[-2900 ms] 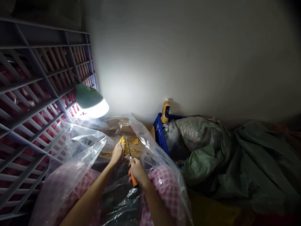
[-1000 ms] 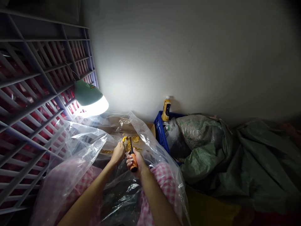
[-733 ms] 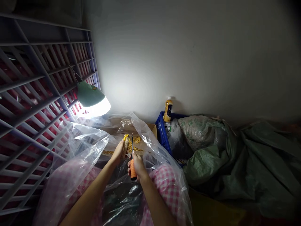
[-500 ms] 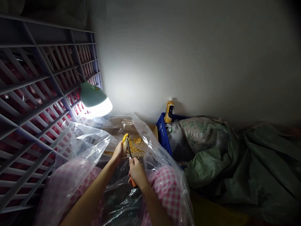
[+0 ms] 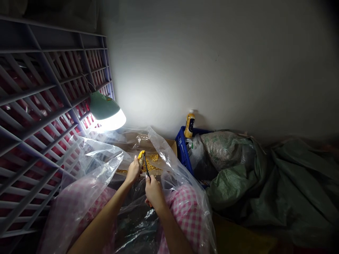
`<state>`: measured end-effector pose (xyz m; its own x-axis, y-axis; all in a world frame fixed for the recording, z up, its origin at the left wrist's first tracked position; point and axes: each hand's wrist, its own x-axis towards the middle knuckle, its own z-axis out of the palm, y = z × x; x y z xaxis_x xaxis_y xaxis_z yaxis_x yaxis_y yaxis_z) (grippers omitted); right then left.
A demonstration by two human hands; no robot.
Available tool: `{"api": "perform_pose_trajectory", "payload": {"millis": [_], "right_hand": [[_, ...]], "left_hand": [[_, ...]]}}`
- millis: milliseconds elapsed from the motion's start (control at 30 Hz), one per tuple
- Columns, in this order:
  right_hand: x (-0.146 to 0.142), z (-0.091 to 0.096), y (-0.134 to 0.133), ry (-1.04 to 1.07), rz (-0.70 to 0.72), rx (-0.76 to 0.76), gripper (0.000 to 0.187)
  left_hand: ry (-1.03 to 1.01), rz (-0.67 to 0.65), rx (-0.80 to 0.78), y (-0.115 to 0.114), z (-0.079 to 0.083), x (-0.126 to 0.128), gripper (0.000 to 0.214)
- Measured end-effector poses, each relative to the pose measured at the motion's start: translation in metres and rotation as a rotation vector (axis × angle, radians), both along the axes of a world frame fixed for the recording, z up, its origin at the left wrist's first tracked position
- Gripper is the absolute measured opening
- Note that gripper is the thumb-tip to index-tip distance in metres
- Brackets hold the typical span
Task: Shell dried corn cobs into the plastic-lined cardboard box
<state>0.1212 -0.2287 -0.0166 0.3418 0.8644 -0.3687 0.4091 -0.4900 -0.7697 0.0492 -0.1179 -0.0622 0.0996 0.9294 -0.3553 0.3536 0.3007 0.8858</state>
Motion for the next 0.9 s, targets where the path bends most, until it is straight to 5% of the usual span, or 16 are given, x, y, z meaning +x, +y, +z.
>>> {"api": "perform_pose_trajectory", "payload": {"millis": [500, 900], "right_hand": [[-0.001, -0.003, 0.003, 0.027, -0.015, -0.041, 0.023], [-0.006, -0.029, 0.014, 0.500, -0.104, -0.229, 0.031]], "left_hand": [[0.177, -0.054, 0.151, -0.001, -0.002, 0.000, 0.055], [0.470, -0.162, 0.060, -0.012, -0.014, -0.010, 0.055]]}}
